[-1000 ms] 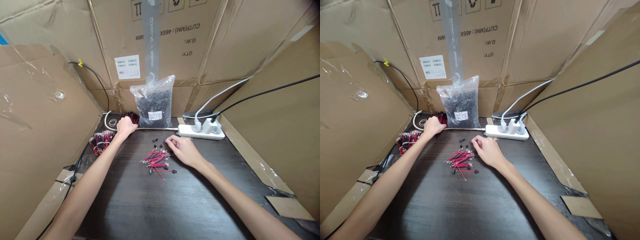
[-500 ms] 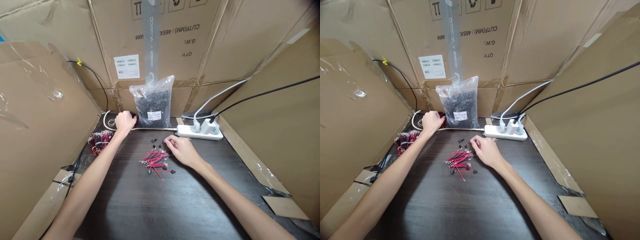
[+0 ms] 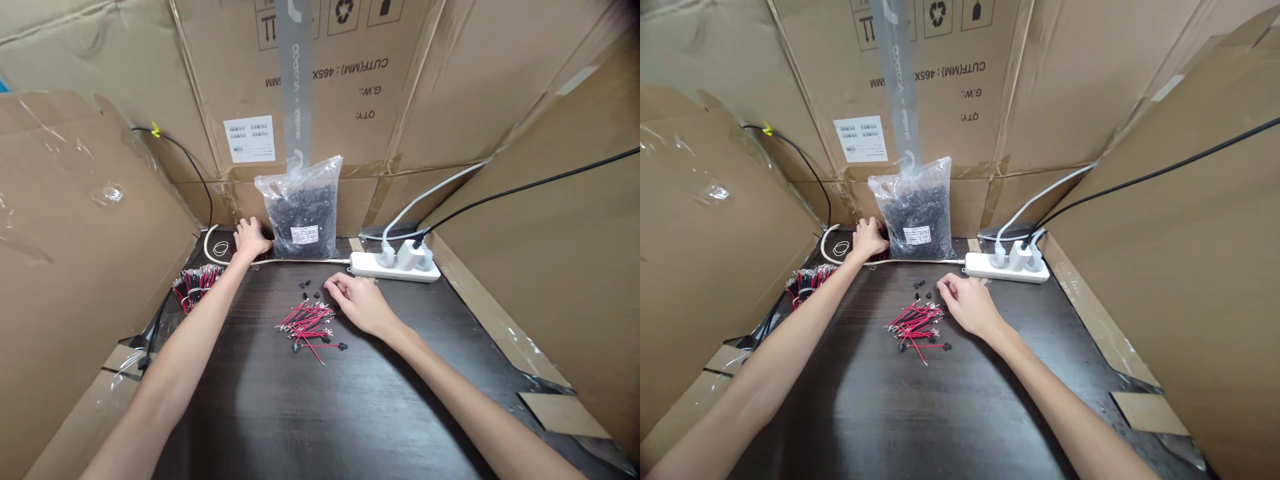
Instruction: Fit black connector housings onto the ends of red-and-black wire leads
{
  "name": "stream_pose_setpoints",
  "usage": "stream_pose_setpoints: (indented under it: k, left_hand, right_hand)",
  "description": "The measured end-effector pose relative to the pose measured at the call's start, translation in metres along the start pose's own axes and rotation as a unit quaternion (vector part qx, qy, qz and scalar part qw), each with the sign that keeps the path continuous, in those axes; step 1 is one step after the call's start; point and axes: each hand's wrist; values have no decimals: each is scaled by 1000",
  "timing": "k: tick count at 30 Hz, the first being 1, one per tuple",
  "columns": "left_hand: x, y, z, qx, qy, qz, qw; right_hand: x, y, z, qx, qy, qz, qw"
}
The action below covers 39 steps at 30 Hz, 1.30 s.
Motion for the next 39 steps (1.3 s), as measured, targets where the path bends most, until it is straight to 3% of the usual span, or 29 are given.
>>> stream_pose_setpoints:
  k: [18,27,32,39]
  left_hand:
    - [26,0,2,-5,-37,-5,999]
    - [29,11,13,52,-94,-94,990]
    - [32,23,6,96,-114,-120,981]
    - [36,31,1,53,-26,-130,990]
  right_hand:
    - [-2,0,1,8,-34,-9,999]
    - [-1,0,3,5,-37,-6,999]
    - [-1,1,3,4,-38,-9,999]
    - [-2,1,1,-2,-33,-2,999]
Point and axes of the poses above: each hand's wrist, its own y-axis away from the middle knuckle, its own z-axis out of the back of the hand, x = y × z, and after that the axes turned 2 degrees about z, right-handed
